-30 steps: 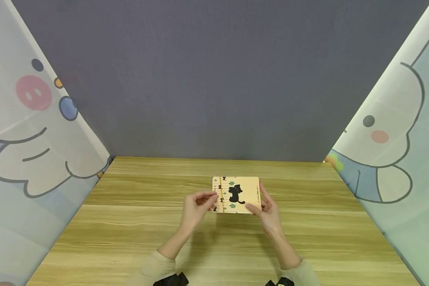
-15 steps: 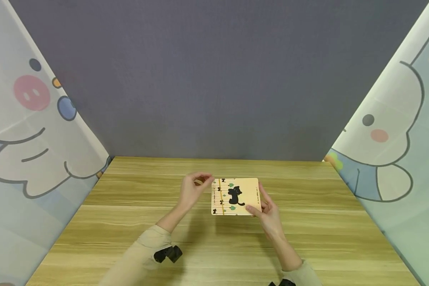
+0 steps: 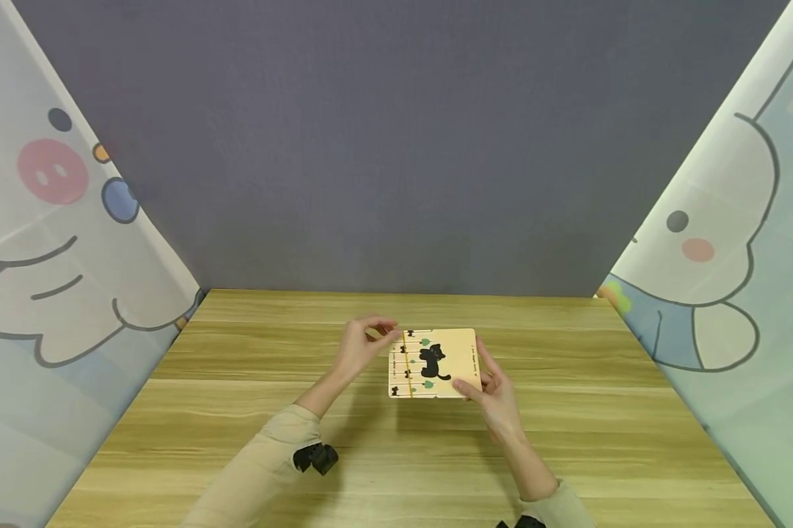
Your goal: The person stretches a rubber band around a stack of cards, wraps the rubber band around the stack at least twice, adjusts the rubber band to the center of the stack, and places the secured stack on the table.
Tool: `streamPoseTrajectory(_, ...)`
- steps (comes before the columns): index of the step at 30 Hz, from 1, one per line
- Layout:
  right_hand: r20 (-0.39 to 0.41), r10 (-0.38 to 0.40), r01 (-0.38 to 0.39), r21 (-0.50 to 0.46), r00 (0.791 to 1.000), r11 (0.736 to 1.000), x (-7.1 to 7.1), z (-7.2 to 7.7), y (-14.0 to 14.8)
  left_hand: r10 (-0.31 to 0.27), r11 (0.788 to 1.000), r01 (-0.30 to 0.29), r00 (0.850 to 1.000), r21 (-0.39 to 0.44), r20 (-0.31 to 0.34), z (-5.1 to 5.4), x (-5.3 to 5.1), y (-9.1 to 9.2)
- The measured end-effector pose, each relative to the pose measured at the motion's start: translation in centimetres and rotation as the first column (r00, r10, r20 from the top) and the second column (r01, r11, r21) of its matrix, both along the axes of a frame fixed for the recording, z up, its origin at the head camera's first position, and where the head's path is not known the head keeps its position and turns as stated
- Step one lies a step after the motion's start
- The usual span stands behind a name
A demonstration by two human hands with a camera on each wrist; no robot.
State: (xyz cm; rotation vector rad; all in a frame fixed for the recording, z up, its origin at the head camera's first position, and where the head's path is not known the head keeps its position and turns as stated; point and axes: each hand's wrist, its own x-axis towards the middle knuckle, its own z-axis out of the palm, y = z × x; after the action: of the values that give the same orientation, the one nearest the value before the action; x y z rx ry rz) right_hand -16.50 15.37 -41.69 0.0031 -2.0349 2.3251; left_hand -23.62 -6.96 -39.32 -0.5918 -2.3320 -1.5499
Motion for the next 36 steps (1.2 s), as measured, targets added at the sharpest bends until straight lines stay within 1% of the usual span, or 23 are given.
streamPoseTrajectory(3,-0.006,0.001,-0.001,-0.004,1.000,1.000,0.0,0.0,-0.1,-0.019,1.000,0.019,1.000,-0.008,0.021,-0.1,0.0,0.1)
streamPoseTrajectory(5,-0.011,0.002,-0.002,-0.009,1.000,1.000,0.0,-0.1,-0.1,-0.036,0.999,0.036,0.999,-0.005,0.031,0.0,0.2,0.2)
streamPoseTrajectory(10,-0.011,0.008,-0.009,-0.019,1.000,1.000,0.0,-0.2,-0.3,-0.082,0.996,0.082,0.996,0.018,0.040,1.7,1.7,0.5)
streamPoseTrajectory(12,-0.009,0.017,-0.017,-0.013,1.000,1.000,0.0,-0.3,-0.4,-0.092,0.995,0.091,0.995,0.028,0.028,2.0,2.1,0.6)
streamPoseTrajectory(13,-0.006,0.020,-0.020,-0.015,1.000,1.000,0.0,-0.3,-0.5,-0.094,0.995,0.093,0.995,0.042,0.027,1.9,2.2,0.7)
streamPoseTrajectory(14,-0.005,0.023,-0.023,-0.011,1.000,1.000,0.1,-0.3,-0.6,-0.091,0.995,0.090,0.996,0.048,0.020,1.8,2.1,0.7)
streamPoseTrajectory(16,-0.005,0.032,-0.032,-0.007,0.999,0.999,0.1,-0.3,-0.7,-0.083,0.995,0.084,0.996,0.050,-0.007,1.0,1.8,0.8)
streamPoseTrajectory(19,-0.005,0.039,-0.039,-0.010,0.999,0.999,0.2,-0.4,-1.0,-0.052,0.998,0.053,0.998,0.018,-0.029,-0.2,1.1,0.9)
streamPoseTrajectory(21,-0.004,0.045,-0.045,-0.011,0.999,0.999,0.2,-0.4,-1.2,-0.039,0.999,0.039,0.998,-0.008,-0.042,-0.8,0.7,1.0)
streamPoseTrajectory(22,-0.002,0.047,-0.047,-0.009,0.999,0.999,0.2,-0.4,-1.2,-0.037,0.999,0.036,0.998,-0.016,-0.048,-0.9,0.7,1.0)
streamPoseTrajectory(25,0.005,0.046,-0.046,-0.012,0.999,0.999,0.2,-0.4,-1.3,-0.045,0.999,0.045,0.998,0.006,-0.049,-0.8,0.5,1.0)
streamPoseTrajectory(27,0.017,0.048,-0.048,-0.029,0.999,0.998,0.2,-0.3,-1.2,-0.048,0.999,0.048,0.998,0.021,-0.037,-0.7,0.5,0.9)
streamPoseTrajectory(33,0.054,0.042,-0.037,-0.097,0.998,0.995,0.1,0.2,-1.2,-0.024,0.998,0.020,0.998,0.059,0.066,-0.1,0.3,0.5)
streamPoseTrajectory(36,0.064,0.035,-0.028,-0.106,0.997,0.994,0.2,0.4,-1.2,-0.032,0.998,0.026,0.996,0.063,0.089,0.1,0.4,0.2)
